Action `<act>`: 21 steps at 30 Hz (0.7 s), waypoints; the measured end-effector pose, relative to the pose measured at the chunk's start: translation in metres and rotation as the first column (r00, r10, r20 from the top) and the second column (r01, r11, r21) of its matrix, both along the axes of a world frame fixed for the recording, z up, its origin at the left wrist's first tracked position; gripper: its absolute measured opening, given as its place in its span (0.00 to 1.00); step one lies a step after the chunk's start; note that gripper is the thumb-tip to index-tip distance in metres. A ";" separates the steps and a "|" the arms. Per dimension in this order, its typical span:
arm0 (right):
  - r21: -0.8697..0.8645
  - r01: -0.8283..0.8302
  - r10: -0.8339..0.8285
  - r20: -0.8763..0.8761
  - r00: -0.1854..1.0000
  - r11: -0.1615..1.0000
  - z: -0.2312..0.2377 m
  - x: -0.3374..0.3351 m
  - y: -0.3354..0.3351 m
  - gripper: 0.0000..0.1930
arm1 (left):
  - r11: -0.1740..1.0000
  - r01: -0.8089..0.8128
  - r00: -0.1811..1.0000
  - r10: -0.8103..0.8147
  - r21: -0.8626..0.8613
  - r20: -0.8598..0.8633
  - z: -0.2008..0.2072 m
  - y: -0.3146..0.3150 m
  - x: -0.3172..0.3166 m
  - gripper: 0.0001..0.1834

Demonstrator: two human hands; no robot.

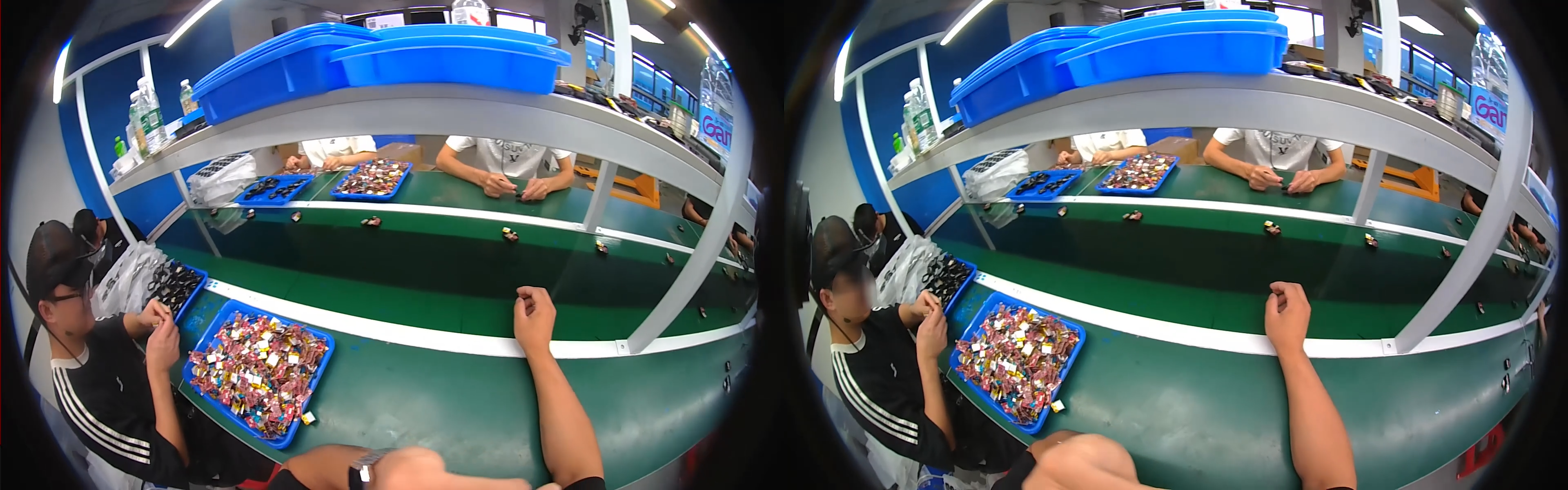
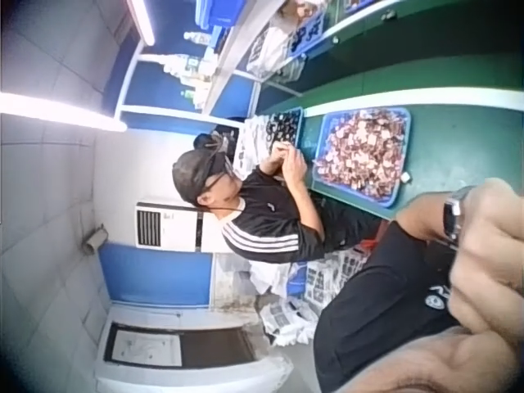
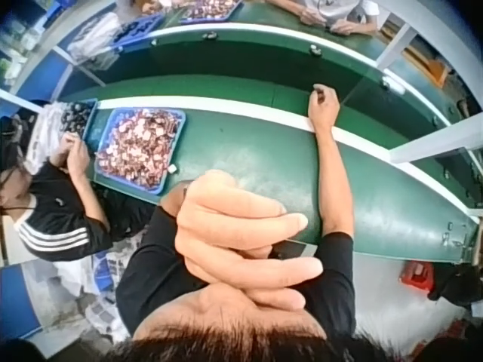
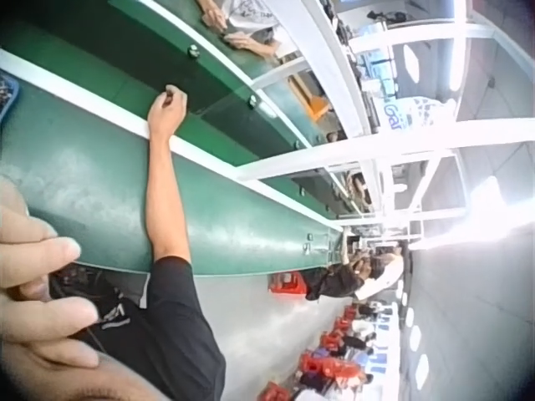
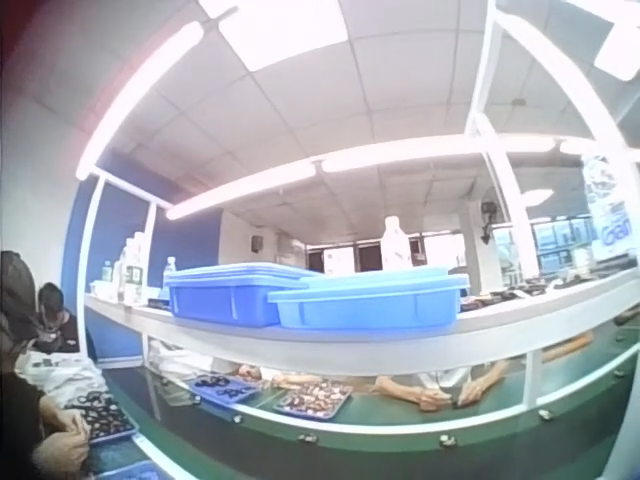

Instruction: The recorder is sitting at a factory assembly line table, picking up small colorful electronic or plastic components and joining them together or inspecting them.

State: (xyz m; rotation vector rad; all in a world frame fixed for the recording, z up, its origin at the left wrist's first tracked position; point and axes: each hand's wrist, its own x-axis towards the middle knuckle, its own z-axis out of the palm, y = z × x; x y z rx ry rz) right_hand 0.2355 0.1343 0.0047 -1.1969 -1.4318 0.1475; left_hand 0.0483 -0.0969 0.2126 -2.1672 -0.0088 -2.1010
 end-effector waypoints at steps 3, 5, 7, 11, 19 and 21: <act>0.026 -0.019 0.018 0.009 1.000 0.999 -0.003 -0.006 0.003 0.07 | 0.999 -0.031 1.000 0.031 0.011 0.001 -0.003 -0.004 -0.016 0.08; 0.008 -0.027 0.027 0.013 1.000 1.000 -0.010 -0.014 0.006 0.07 | 0.975 0.040 0.981 0.003 0.217 -0.195 0.000 0.018 -0.037 0.07; 0.017 -0.005 0.005 0.014 1.000 1.000 -0.011 -0.014 0.011 0.07 | 0.991 0.091 0.988 -0.078 0.097 -0.134 0.002 0.009 -0.024 0.07; 0.012 0.027 -0.027 0.009 1.000 1.000 0.001 0.008 0.003 0.08 | 0.986 0.102 0.992 -0.110 0.132 0.061 0.000 0.009 0.002 0.07; 0.133 0.008 -0.005 -0.024 1.000 0.991 0.004 -0.012 0.002 0.07 | 0.975 0.121 0.939 -0.174 0.188 0.297 -0.004 0.015 -0.056 0.05; 0.226 -0.010 0.029 -0.081 0.996 0.974 0.017 -0.020 -0.009 0.07 | 1.000 0.010 0.926 -0.014 0.013 0.378 -0.001 0.009 -0.068 0.09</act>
